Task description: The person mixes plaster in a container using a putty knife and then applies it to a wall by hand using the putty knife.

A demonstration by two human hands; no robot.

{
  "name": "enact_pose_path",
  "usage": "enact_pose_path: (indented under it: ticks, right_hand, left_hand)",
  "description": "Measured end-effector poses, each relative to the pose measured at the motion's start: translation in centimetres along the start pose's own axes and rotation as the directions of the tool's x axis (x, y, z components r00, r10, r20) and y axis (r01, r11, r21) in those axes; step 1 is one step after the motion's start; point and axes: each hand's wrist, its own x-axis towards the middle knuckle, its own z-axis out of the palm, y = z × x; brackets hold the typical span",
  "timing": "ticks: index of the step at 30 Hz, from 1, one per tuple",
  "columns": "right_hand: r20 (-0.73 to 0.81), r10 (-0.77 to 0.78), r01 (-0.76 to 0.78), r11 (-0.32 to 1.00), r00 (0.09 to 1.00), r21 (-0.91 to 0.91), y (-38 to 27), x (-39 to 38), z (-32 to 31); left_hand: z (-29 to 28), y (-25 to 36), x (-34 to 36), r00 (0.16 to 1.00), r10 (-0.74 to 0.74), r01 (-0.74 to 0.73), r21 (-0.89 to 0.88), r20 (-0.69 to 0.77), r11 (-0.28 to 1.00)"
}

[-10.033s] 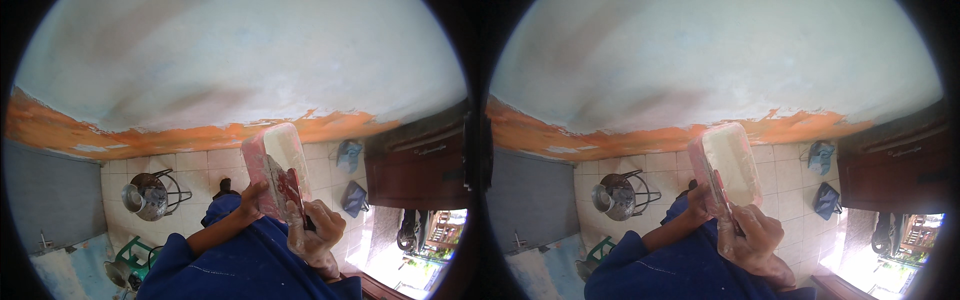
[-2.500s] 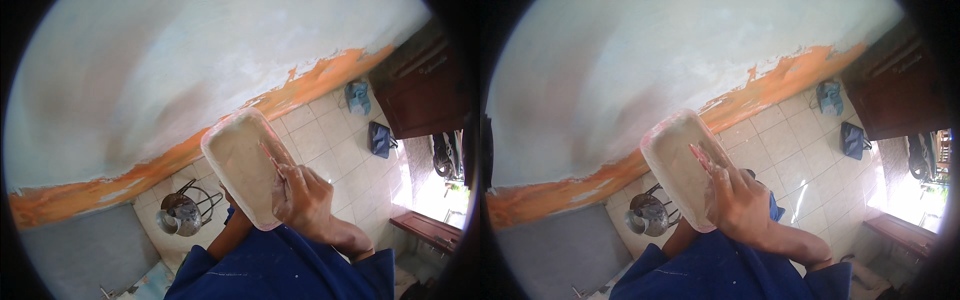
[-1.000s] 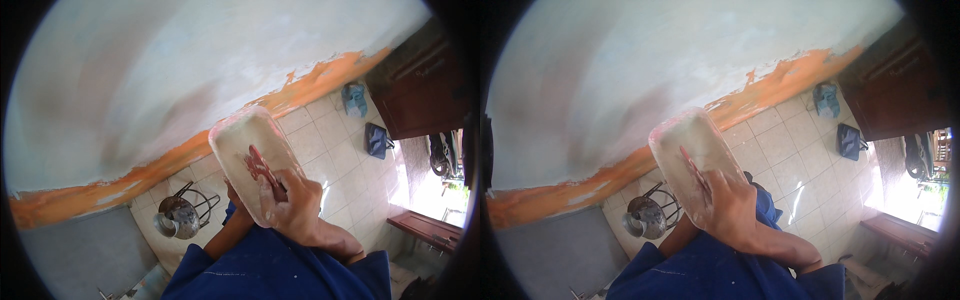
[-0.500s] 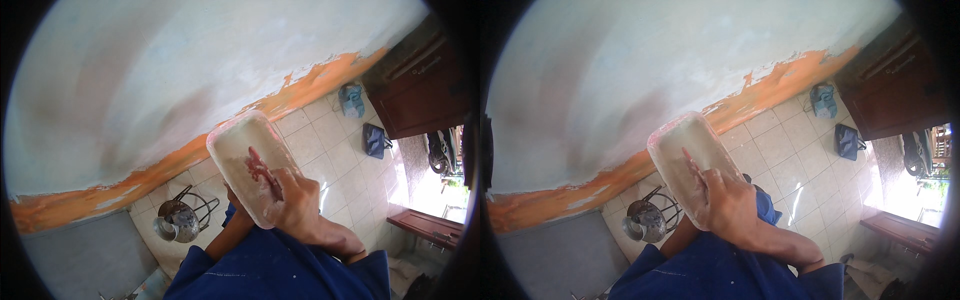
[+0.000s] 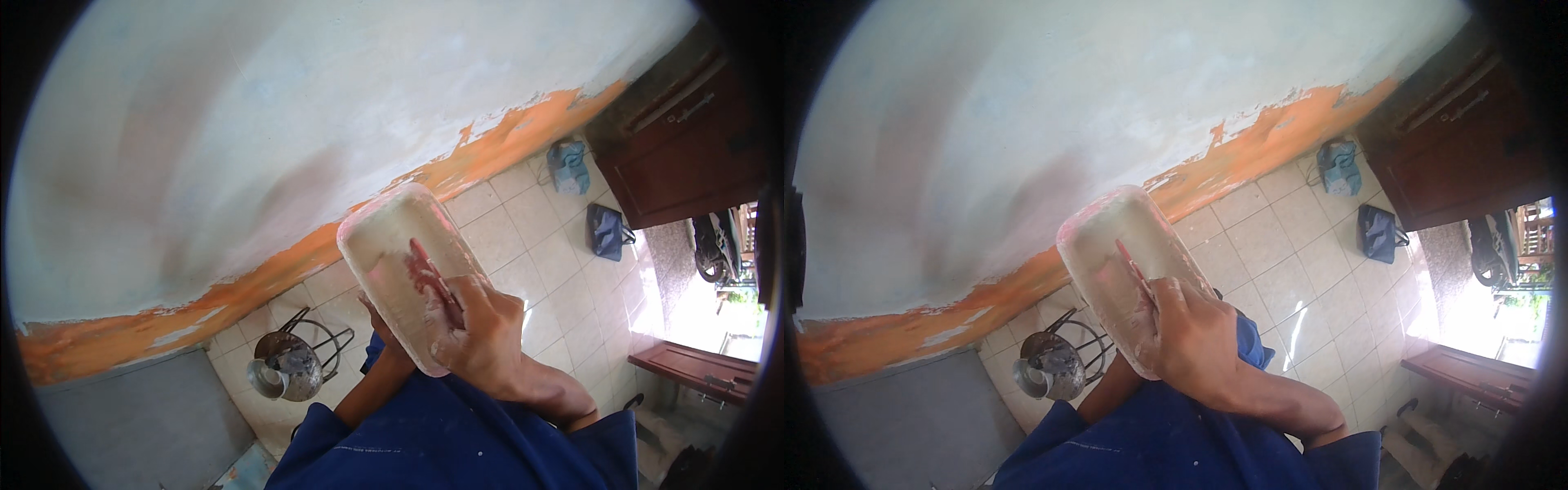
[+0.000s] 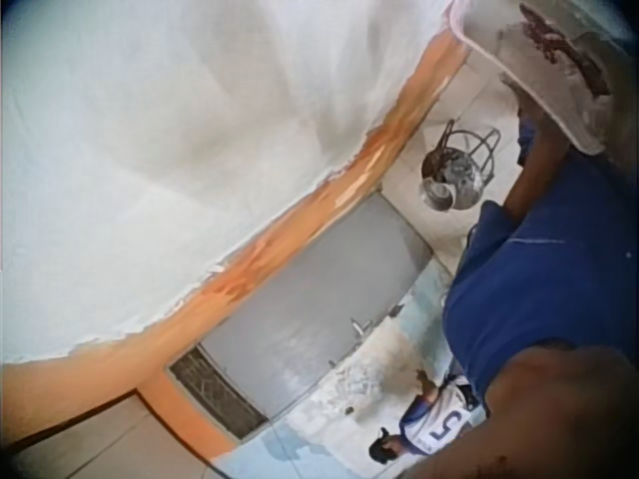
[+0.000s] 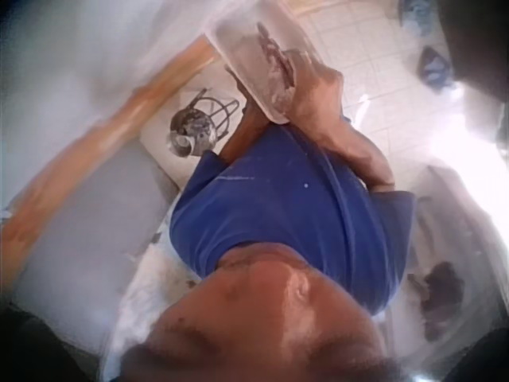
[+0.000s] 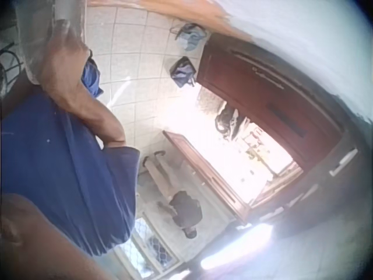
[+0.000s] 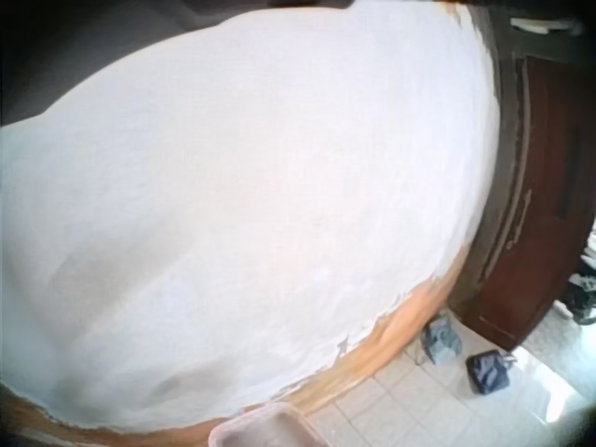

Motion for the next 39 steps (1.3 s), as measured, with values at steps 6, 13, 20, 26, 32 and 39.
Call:
enact_pose_path:
  ticks: [6,13,20,26,32,39]
  right_hand:
    - [0.034,-0.011,0.011,1.0,0.999,0.016,-1.4,-0.3,-0.1]
    - [-0.065,0.003,-0.002,1.0,0.998,0.011,-0.5,0.3,-0.7]
    - [-0.024,-0.092,0.091,0.995,0.996,-0.035,-0.2,-0.6,0.2]
    - [0.0,0.014,-0.014,1.0,1.0,0.005,-1.4,-0.2,-0.6]
    - [-0.062,-0.006,0.005,1.0,0.998,-0.023,0.0,-0.3,-0.4]
    - [-0.02,-0.073,0.072,0.996,0.997,-0.044,-0.4,-1.0,-0.2]
  left_hand:
    - [1.4,-0.5,0.0,0.999,-0.01,0.013,-0.058,0.05,0.998]
    - [1.3,-0.6,0.0,0.997,-0.003,0.009,-0.089,0.075,0.996]
    - [1.4,-0.8,0.2,0.995,-0.01,0.022,-0.114,0.102,0.993]
    - [1.5,-0.9,0.2,0.993,-0.024,0.041,-0.141,0.117,0.989]
    - [1.4,-1.1,-0.1,0.99,-0.03,0.053,-0.17,0.136,0.984]
    - [1.5,-1.2,-0.6,0.994,0.007,0.006,-0.123,0.108,0.992]
